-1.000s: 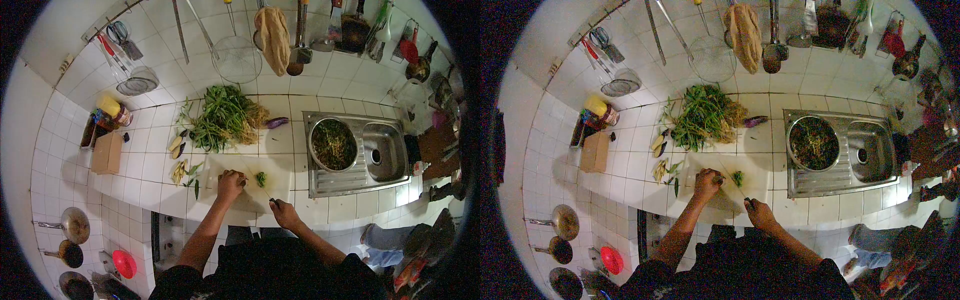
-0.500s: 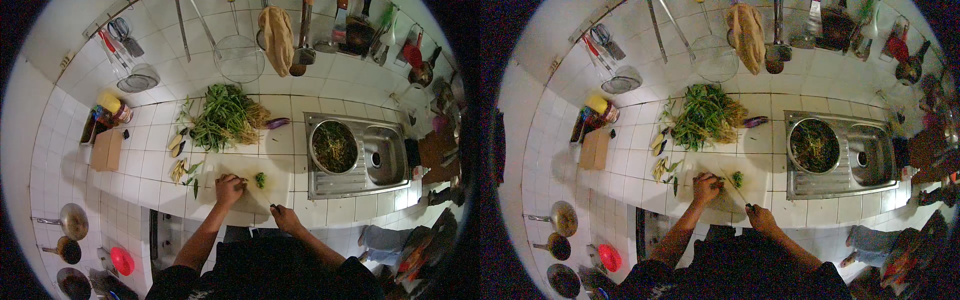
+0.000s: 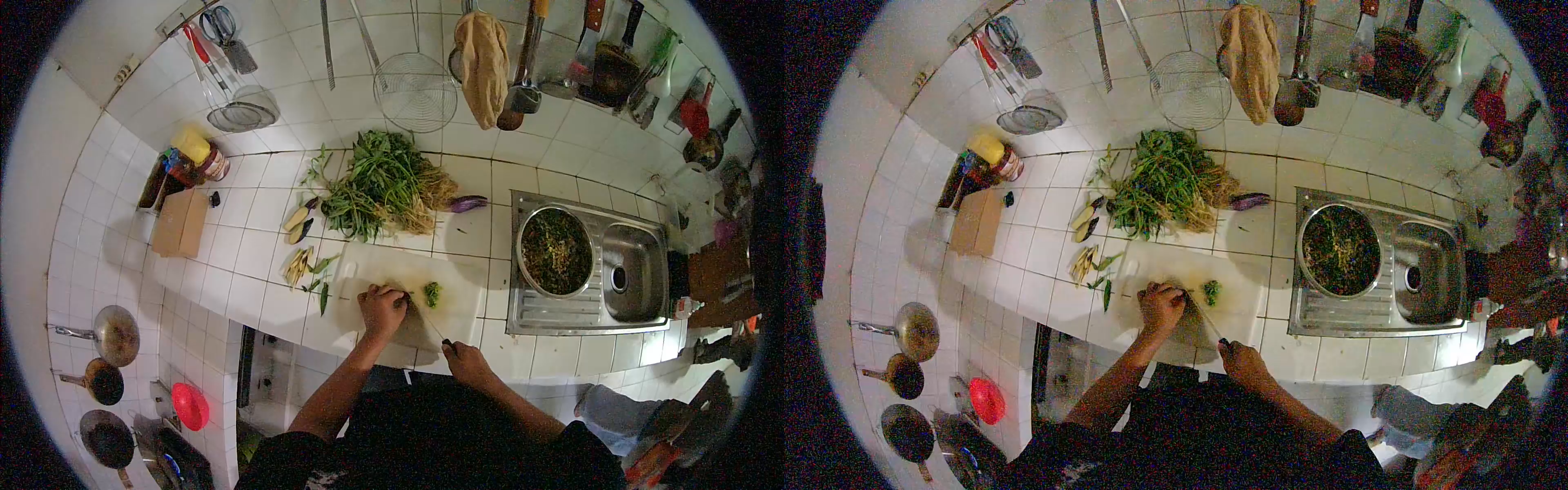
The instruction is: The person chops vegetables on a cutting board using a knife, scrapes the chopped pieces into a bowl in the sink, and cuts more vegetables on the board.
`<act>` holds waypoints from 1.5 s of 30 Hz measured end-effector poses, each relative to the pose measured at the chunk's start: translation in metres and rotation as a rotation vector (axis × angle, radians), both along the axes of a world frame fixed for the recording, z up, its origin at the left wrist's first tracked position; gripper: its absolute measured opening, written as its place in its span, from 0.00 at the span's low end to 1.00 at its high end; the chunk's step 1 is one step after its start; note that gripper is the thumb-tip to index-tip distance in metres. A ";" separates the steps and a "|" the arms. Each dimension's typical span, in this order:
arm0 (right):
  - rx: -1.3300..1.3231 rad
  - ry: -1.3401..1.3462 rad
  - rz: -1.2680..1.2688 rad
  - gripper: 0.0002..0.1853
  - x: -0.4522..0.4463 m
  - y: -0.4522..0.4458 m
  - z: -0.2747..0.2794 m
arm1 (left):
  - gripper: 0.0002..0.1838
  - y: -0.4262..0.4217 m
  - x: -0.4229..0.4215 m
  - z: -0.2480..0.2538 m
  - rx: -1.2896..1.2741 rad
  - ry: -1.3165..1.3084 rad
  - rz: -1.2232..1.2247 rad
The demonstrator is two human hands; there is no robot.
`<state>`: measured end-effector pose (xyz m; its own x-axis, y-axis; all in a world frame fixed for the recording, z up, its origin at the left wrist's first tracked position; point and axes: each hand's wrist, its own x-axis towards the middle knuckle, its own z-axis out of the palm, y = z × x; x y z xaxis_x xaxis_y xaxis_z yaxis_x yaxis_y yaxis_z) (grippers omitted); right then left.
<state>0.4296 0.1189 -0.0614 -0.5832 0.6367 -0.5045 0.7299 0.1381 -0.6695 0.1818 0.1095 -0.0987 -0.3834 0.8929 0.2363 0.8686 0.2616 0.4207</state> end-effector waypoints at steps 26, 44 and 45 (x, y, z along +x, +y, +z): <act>-0.098 0.170 -0.232 0.29 0.001 0.008 0.028 | 0.06 0.023 -0.005 0.022 -0.178 -0.113 -0.101; 0.043 -0.023 -0.230 0.31 -0.042 -0.040 -0.021 | 0.55 -0.051 -0.062 0.024 -0.184 0.012 -0.274; 0.052 -0.006 -0.306 0.31 -0.041 -0.044 -0.015 | 0.55 -0.050 -0.060 0.021 -0.169 -0.003 -0.263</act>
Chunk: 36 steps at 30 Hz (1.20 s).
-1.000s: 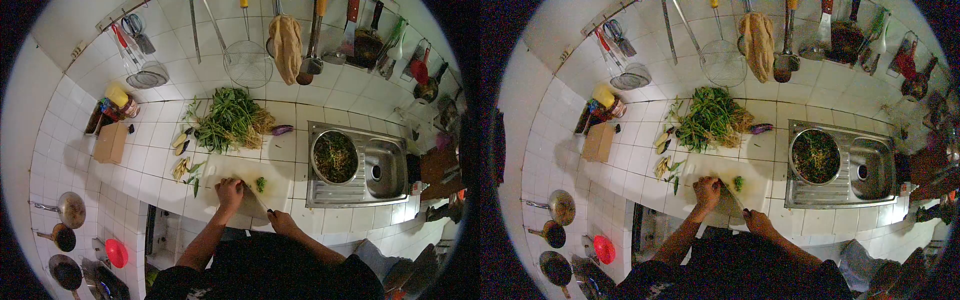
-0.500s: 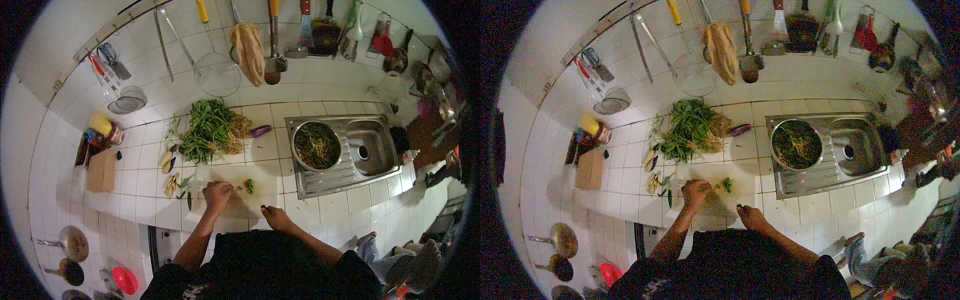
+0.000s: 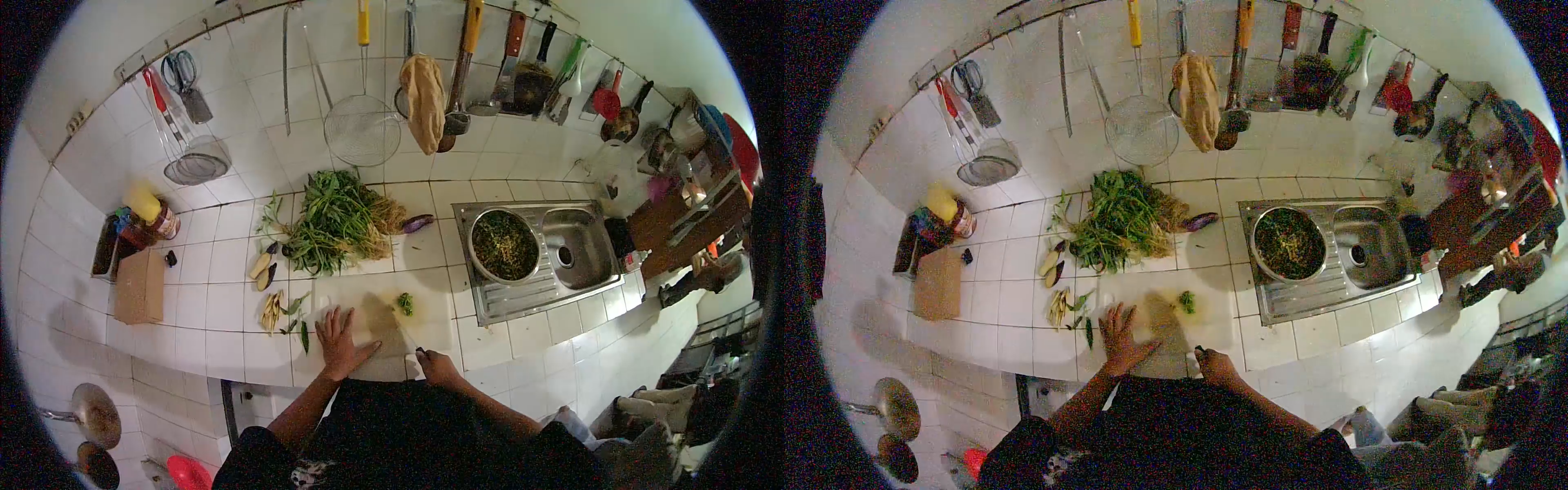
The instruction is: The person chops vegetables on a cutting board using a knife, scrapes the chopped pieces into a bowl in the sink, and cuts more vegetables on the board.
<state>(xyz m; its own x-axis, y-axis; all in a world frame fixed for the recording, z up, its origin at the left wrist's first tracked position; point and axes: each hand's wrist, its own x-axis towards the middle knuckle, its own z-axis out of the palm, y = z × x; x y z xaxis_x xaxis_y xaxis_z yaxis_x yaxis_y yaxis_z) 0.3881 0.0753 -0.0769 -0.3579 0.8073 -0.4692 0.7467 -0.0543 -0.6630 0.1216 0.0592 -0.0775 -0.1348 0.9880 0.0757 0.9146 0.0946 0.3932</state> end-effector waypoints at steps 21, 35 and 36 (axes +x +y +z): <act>0.062 0.093 -0.237 0.29 -0.025 -0.030 0.004 | 0.46 0.021 -0.001 -0.007 -0.002 0.004 -0.160; 0.038 -0.016 -0.202 0.28 -0.041 -0.030 -0.005 | 0.21 0.011 -0.108 0.003 0.203 -0.052 0.110; 0.076 -0.037 -0.243 0.28 -0.034 -0.026 -0.009 | 0.21 0.007 -0.114 0.006 0.182 -0.030 0.172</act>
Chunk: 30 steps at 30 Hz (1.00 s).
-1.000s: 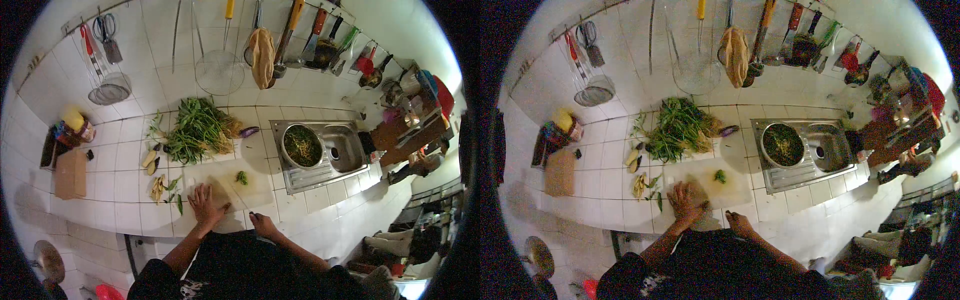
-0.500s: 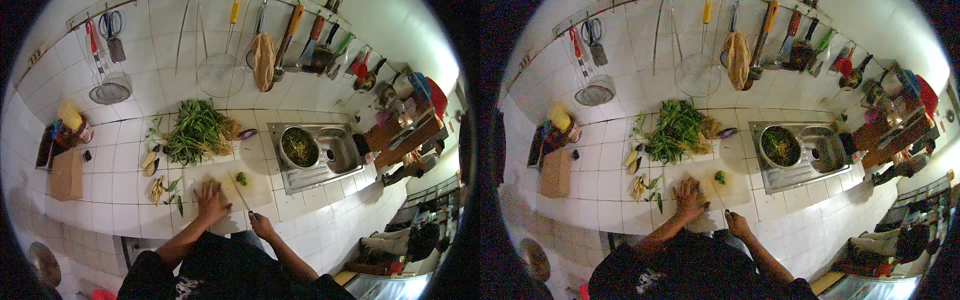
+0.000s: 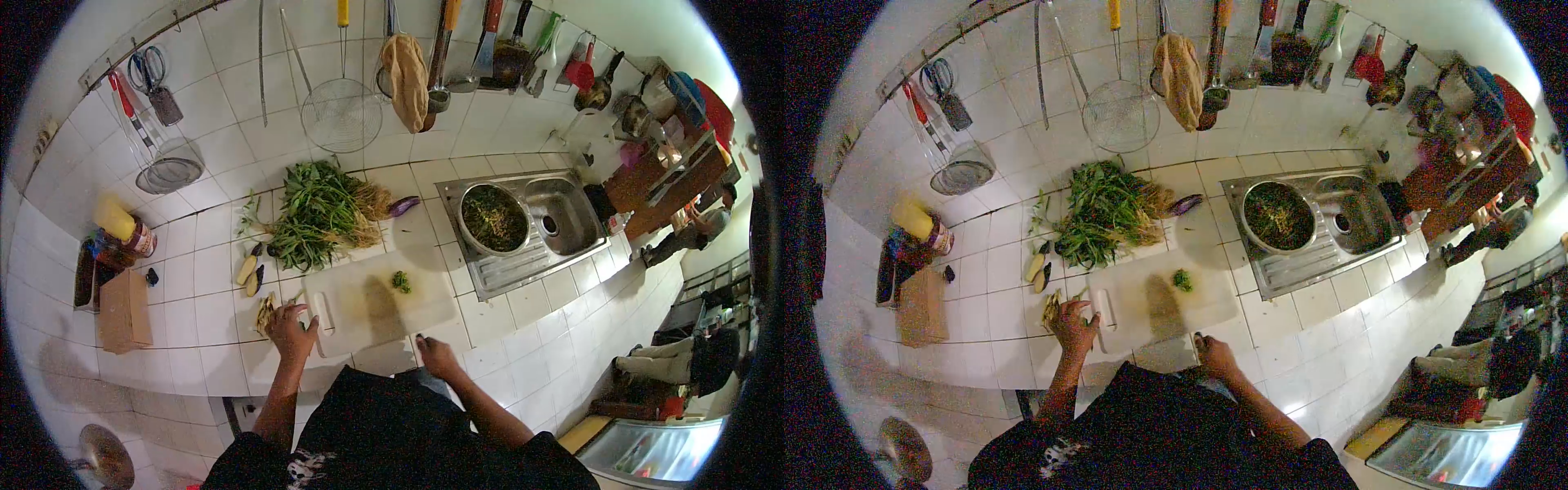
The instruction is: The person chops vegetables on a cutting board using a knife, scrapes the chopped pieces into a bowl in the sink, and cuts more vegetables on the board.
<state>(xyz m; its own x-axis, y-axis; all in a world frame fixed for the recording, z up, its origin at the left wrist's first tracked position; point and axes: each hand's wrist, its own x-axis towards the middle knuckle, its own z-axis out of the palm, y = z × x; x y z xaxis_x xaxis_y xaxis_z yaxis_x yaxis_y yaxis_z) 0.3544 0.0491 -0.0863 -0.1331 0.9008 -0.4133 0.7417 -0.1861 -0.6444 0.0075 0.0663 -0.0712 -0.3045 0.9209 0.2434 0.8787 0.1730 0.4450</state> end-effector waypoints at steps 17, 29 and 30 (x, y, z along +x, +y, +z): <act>0.022 0.030 0.026 0.29 -0.007 0.012 0.025 | 0.05 0.002 0.004 -0.008 -0.056 -0.119 0.000; 0.002 0.039 -0.044 0.28 -0.011 -0.015 0.042 | 0.06 0.068 0.106 -0.026 -0.140 -0.053 -0.502; 0.002 0.037 -0.054 0.28 -0.010 -0.015 0.041 | 0.06 0.070 0.106 -0.029 -0.173 -0.040 -0.484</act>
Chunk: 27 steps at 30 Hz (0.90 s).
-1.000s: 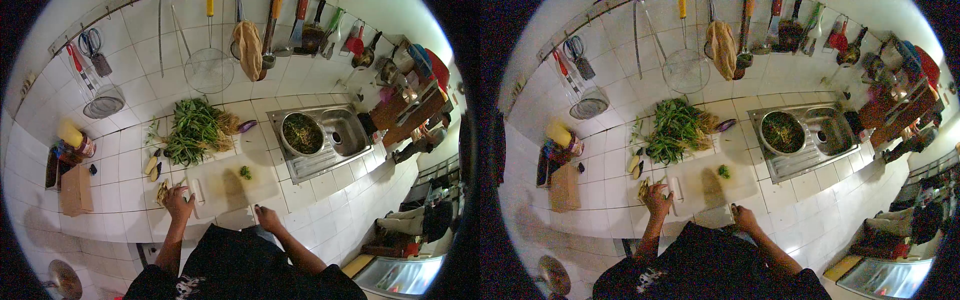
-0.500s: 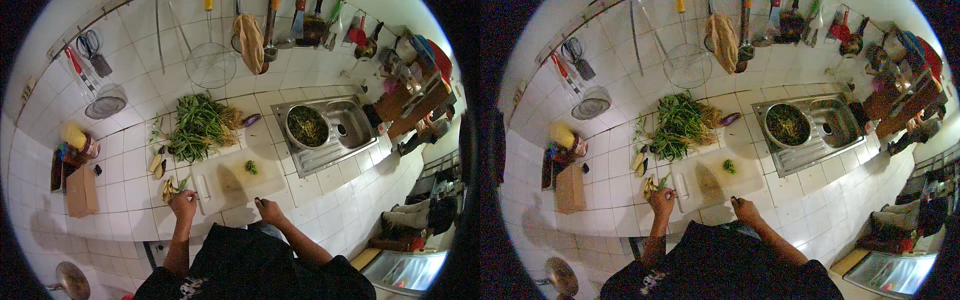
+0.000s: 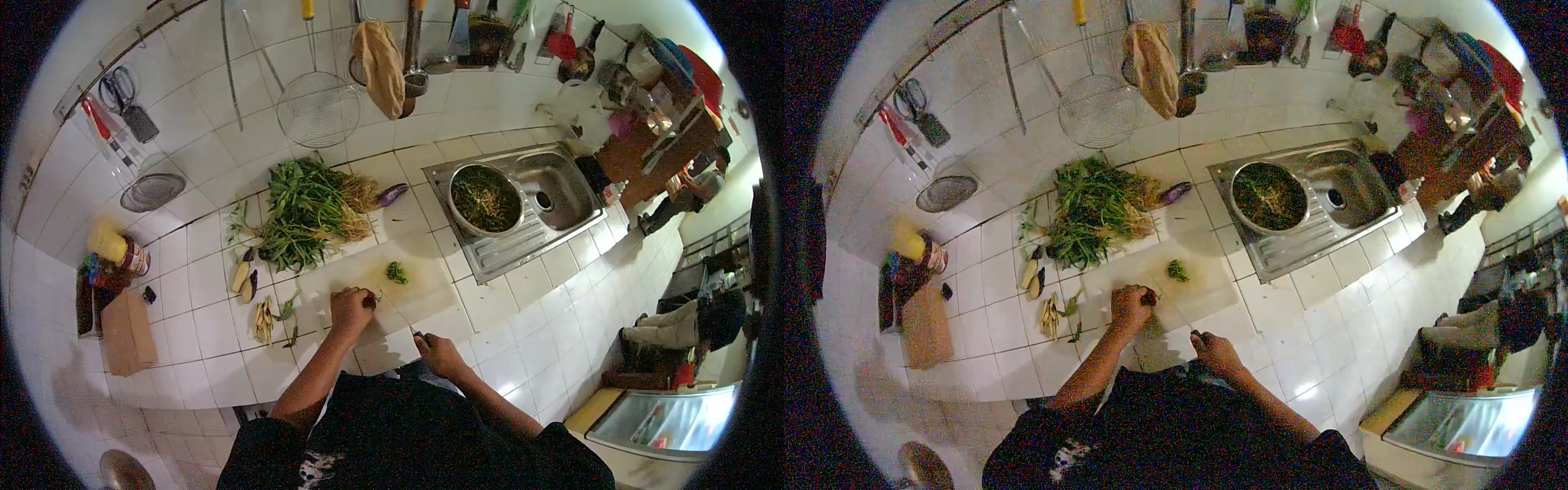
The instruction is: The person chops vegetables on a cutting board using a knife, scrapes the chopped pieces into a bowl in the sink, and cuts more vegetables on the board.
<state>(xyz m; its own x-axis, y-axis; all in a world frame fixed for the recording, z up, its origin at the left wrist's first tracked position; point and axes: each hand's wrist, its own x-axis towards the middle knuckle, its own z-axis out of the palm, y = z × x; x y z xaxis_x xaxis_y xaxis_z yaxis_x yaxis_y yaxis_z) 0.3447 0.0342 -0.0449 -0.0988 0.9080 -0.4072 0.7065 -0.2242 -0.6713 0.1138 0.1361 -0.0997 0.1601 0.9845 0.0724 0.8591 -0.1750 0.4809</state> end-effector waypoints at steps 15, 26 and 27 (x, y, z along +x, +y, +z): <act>-0.009 -0.080 0.100 0.28 0.002 0.002 -0.015 | 0.11 -0.003 0.000 0.002 -0.008 -0.064 0.056; -0.011 0.021 0.083 0.30 0.002 0.012 -0.033 | 0.09 -0.001 -0.016 0.002 -0.073 -0.296 0.130; -0.009 0.023 0.080 0.30 0.003 0.010 -0.031 | 0.07 0.001 -0.018 0.003 -0.045 -0.316 0.153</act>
